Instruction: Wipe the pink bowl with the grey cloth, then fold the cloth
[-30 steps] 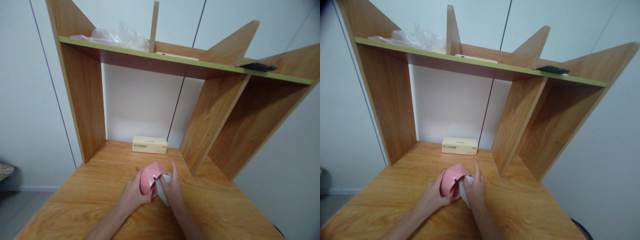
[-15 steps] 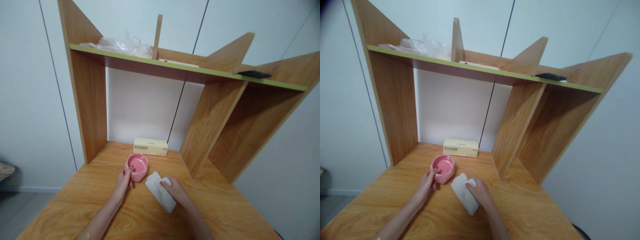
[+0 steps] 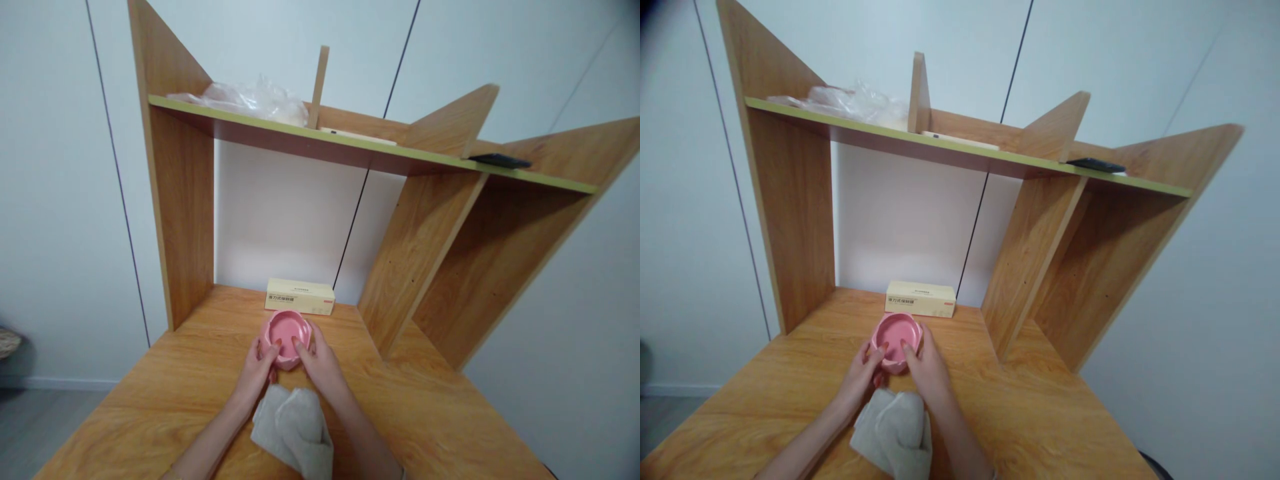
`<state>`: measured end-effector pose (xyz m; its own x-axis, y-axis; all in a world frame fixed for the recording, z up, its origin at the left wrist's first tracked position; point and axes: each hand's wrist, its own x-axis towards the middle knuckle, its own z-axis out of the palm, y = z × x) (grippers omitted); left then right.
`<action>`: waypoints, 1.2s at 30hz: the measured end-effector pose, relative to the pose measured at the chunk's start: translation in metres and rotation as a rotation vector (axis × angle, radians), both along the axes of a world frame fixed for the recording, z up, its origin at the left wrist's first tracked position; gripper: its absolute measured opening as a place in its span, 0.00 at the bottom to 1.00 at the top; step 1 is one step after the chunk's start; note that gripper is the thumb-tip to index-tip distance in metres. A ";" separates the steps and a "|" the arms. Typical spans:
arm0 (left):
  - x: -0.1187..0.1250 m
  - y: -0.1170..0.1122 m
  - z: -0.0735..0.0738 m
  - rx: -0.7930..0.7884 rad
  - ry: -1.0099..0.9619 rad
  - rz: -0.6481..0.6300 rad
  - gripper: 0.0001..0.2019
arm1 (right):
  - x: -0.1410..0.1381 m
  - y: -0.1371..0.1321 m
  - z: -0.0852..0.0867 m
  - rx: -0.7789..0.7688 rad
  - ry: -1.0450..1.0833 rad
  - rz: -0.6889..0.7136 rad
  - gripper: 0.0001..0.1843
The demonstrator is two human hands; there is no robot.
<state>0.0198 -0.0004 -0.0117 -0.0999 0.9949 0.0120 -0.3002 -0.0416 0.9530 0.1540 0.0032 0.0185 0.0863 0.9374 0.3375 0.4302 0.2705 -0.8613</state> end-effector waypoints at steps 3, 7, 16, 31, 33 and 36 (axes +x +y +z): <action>0.006 -0.006 0.003 0.068 0.085 -0.113 0.26 | 0.011 0.007 0.004 -0.004 -0.094 -0.038 0.21; 0.002 -0.007 0.004 0.247 0.323 -0.151 0.24 | 0.048 0.014 0.009 -0.106 -0.265 -0.212 0.20; -0.008 -0.006 0.001 0.277 0.719 -0.125 0.14 | 0.113 0.014 -0.004 -0.288 -0.421 -0.417 0.16; -0.015 -0.005 0.010 0.249 0.695 -0.108 0.17 | 0.016 -0.080 0.007 -0.103 -0.420 0.092 0.17; -0.014 -0.006 0.009 0.246 0.723 -0.131 0.17 | 0.011 -0.086 0.004 -0.129 -0.448 0.113 0.12; -0.014 -0.006 0.009 0.244 0.759 -0.134 0.17 | 0.026 -0.086 0.004 -0.170 -0.373 0.077 0.08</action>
